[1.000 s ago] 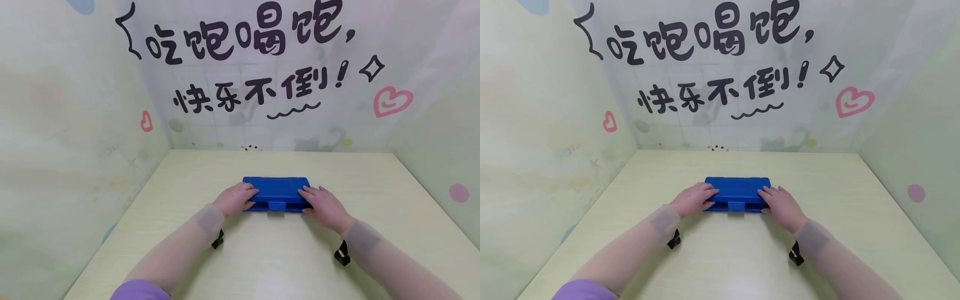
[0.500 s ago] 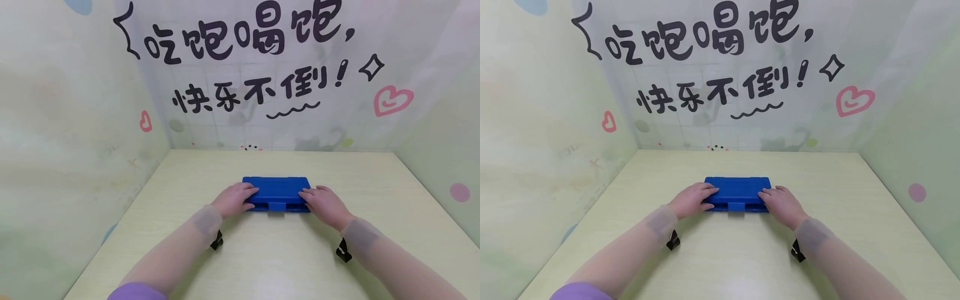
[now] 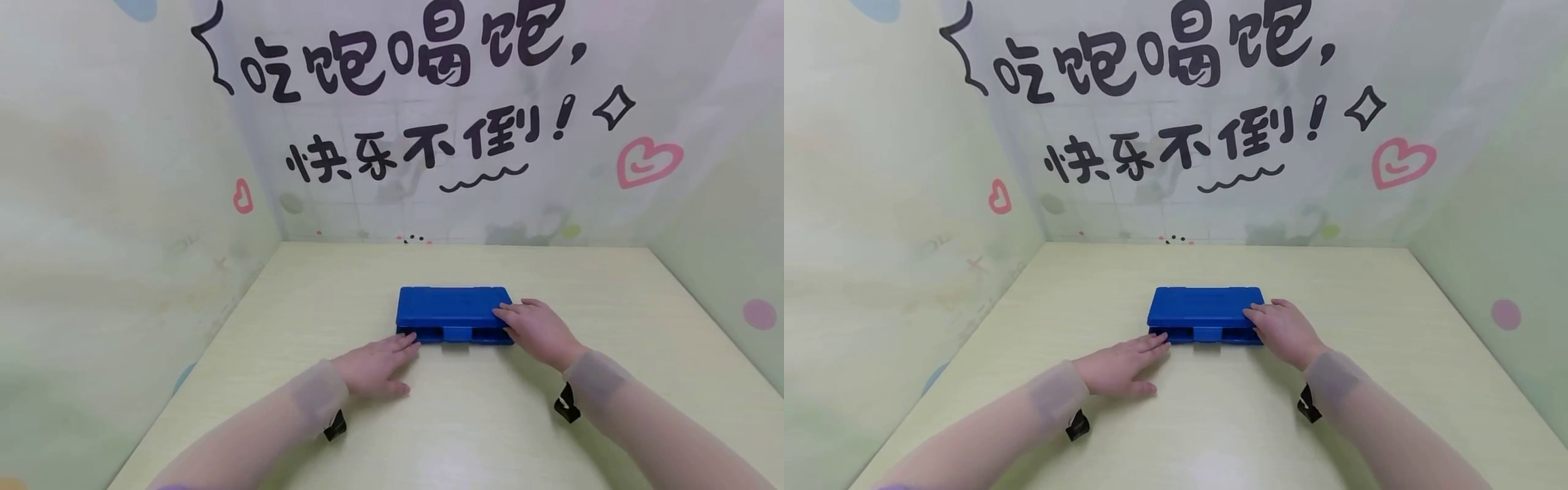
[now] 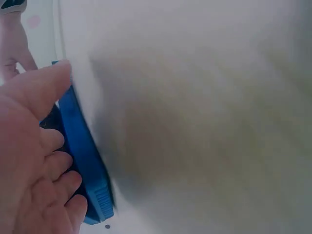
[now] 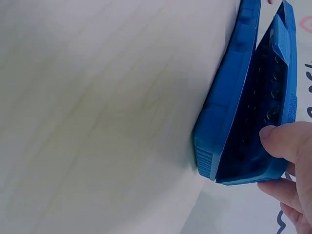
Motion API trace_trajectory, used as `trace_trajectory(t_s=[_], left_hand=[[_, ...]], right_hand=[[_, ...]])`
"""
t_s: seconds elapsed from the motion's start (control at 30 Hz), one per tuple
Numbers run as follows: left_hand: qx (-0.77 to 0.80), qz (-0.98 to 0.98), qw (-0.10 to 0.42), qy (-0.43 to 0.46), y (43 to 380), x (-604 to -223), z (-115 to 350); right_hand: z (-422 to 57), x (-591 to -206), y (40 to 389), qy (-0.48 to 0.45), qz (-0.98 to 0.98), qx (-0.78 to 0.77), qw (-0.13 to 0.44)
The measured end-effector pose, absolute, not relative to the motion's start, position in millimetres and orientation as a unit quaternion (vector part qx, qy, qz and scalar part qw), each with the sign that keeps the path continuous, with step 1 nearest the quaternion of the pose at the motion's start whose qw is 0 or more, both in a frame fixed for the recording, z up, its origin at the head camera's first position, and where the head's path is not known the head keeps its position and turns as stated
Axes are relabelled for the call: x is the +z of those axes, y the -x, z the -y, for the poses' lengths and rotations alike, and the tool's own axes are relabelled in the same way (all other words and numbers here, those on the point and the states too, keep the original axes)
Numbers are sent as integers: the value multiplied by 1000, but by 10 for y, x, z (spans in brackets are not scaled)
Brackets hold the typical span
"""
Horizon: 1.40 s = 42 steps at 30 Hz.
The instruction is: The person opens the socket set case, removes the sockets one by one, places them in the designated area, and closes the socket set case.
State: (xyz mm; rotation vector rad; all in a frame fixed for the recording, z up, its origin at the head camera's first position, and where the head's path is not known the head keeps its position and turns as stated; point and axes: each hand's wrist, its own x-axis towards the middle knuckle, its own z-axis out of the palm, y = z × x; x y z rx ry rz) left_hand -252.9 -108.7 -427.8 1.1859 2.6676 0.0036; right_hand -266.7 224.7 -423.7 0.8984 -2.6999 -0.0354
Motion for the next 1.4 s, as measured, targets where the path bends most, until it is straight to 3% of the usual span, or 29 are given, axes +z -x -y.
trace_trajectory(t_s=[0.1,0.5,1.0,1.23,1.4], left_hand=[[-7,-911,141,-387,2501,-4296,1072],[-30,-911,102,-399,2485,-4268,1031],[7,-899,104,-424,2361,-4210,1050],[21,-889,108,-445,2276,-4160,1101],[17,-883,100,-457,2243,-4163,1093]], right_hand=[[-2253,-4230,2679,-315,938,-12,144],[-2353,-3963,2796,-329,928,69,158],[-2509,-3756,2999,-195,932,285,110],[-2570,-3711,3114,-116,924,363,47],[-2568,-3752,3245,-95,912,397,39]])
